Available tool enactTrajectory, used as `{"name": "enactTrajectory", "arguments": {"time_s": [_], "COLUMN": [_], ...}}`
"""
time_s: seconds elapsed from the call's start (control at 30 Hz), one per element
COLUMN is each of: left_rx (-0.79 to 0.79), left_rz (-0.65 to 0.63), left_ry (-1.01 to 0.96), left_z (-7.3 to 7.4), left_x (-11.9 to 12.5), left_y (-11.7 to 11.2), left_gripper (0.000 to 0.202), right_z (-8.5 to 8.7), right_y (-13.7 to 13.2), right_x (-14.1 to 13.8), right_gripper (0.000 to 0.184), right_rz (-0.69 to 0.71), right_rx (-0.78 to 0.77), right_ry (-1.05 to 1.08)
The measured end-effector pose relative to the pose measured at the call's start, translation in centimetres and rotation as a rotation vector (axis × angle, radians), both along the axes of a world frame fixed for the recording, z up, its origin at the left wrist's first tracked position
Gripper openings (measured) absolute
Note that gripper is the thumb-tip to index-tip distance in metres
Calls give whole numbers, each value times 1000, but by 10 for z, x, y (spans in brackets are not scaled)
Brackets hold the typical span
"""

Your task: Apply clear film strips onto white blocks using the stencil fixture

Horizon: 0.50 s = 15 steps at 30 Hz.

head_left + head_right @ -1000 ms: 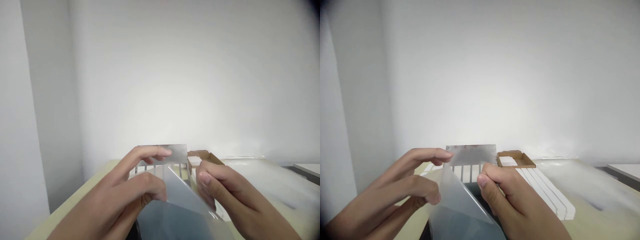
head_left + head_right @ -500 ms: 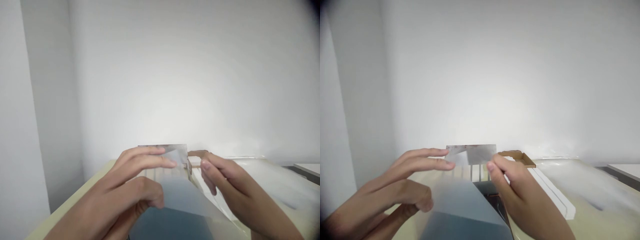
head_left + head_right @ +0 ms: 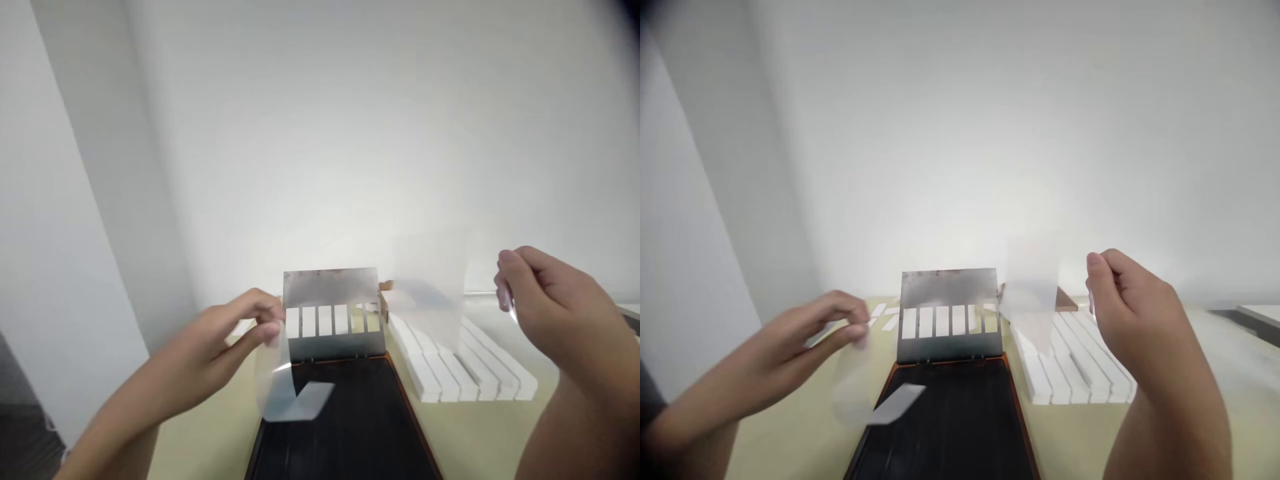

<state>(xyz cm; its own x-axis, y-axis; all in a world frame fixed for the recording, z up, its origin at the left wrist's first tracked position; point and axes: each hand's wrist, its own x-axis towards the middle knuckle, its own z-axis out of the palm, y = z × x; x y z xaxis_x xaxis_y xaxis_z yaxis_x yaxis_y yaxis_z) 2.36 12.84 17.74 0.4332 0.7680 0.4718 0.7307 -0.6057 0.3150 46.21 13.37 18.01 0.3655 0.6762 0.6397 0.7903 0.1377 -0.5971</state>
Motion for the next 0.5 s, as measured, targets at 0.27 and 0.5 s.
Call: {"name": "enactTrajectory", "arguments": {"time_s": [0.27, 0.5], "left_rx": [-154, -113], "left_rz": [143, 21], "left_ry": [176, 201], "left_z": [-51, -106], "left_x": [-19, -21], "left_y": [56, 6], "left_gripper": [36, 26], "right_z": [3, 5], "right_y": [-14, -24], "right_x": [-15, -13], "right_gripper": [51, 56], "right_rz": [390, 521], "right_rx": [70, 33], "right_ry": [-37, -9]}}
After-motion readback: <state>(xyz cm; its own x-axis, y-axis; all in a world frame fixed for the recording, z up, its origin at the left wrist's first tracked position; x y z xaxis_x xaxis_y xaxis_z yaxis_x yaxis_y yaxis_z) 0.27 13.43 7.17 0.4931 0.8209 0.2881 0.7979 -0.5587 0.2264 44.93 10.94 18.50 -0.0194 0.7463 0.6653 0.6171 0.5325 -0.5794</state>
